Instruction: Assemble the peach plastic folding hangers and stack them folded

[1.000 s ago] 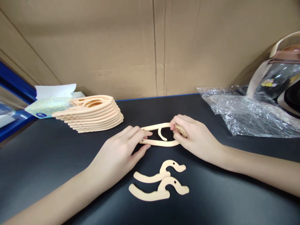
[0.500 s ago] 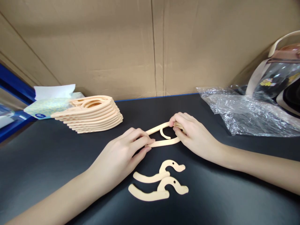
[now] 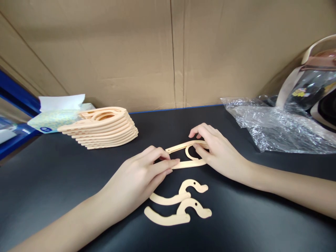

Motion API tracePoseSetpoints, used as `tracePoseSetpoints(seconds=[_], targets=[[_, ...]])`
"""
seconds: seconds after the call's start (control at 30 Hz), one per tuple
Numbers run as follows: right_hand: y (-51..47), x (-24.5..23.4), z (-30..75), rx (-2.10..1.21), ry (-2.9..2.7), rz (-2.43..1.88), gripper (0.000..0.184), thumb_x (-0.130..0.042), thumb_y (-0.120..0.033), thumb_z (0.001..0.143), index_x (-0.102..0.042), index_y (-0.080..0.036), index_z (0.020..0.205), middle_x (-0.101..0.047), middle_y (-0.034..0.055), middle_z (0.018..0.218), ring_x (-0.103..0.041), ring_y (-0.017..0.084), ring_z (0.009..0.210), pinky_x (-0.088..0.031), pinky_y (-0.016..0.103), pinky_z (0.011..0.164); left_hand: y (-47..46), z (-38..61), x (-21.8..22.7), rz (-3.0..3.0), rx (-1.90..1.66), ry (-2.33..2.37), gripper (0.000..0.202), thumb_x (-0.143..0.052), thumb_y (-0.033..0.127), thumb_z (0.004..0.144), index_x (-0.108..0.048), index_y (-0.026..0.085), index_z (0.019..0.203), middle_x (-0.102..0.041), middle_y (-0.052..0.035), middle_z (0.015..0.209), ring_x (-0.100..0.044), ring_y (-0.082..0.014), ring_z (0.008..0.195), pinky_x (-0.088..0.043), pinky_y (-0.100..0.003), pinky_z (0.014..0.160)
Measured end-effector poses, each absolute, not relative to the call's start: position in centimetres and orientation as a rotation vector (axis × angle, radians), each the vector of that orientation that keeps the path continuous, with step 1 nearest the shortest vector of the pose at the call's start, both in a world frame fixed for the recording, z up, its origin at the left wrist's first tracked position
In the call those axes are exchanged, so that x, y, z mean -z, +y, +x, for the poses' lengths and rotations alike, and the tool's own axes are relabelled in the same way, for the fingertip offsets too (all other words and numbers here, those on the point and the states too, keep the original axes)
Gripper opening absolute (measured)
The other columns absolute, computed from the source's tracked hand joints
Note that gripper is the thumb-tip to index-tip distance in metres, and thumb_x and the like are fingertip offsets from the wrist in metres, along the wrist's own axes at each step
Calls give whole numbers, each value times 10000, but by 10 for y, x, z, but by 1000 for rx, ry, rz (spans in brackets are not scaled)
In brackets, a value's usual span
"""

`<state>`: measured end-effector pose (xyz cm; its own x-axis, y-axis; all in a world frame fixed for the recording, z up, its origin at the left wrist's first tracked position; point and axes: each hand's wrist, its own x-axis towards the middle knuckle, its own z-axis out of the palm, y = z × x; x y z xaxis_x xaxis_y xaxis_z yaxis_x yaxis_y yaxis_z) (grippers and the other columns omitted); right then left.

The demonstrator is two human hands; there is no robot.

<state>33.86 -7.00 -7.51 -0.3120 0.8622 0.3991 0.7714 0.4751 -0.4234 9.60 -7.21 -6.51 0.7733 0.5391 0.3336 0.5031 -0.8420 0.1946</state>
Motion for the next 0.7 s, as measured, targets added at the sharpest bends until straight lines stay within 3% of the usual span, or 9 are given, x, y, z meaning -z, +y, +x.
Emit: tracePoseSetpoints(seconds=[0.1,0.27,0.43,0.7], targets=[[-73,73,338,-204,-2124,-1289,202,-470,-97,893,-470,-230,1046,-580,56,1080,-560,223,975,-418,404,853,-73,96,65,2869,-568,841,301,-416,199,1021,-614,244,1243,-607,-37,1065,-577,-161,917,-490,-279,775],[-76,70,336,-165,-2178,-1163,167,-494,-105,908,-484,-224,1025,-609,42,1063,-554,213,971,-393,374,827,-81,98,57,2854,-592,774,311,-442,163,1001,-557,230,1282,-585,-59,1146,-567,-172,969,-484,-287,810],[-78,68,336,-158,-2207,-1079,73,-499,-145,953,-536,-205,931,-616,39,1049,-546,182,920,-376,350,809,-89,101,51,2901,-507,528,234,-509,152,964,-632,200,1157,-635,-63,1081,-561,-188,924,-464,-298,797],[-80,68,337,-82,-2274,-989,142,-475,-195,989,-576,-172,891,-619,49,1017,-511,162,839,-354,340,755,-89,105,48,2814,-444,465,157,-562,191,937,-643,162,1069,-655,-70,1010,-578,-195,903,-472,-305,778]])
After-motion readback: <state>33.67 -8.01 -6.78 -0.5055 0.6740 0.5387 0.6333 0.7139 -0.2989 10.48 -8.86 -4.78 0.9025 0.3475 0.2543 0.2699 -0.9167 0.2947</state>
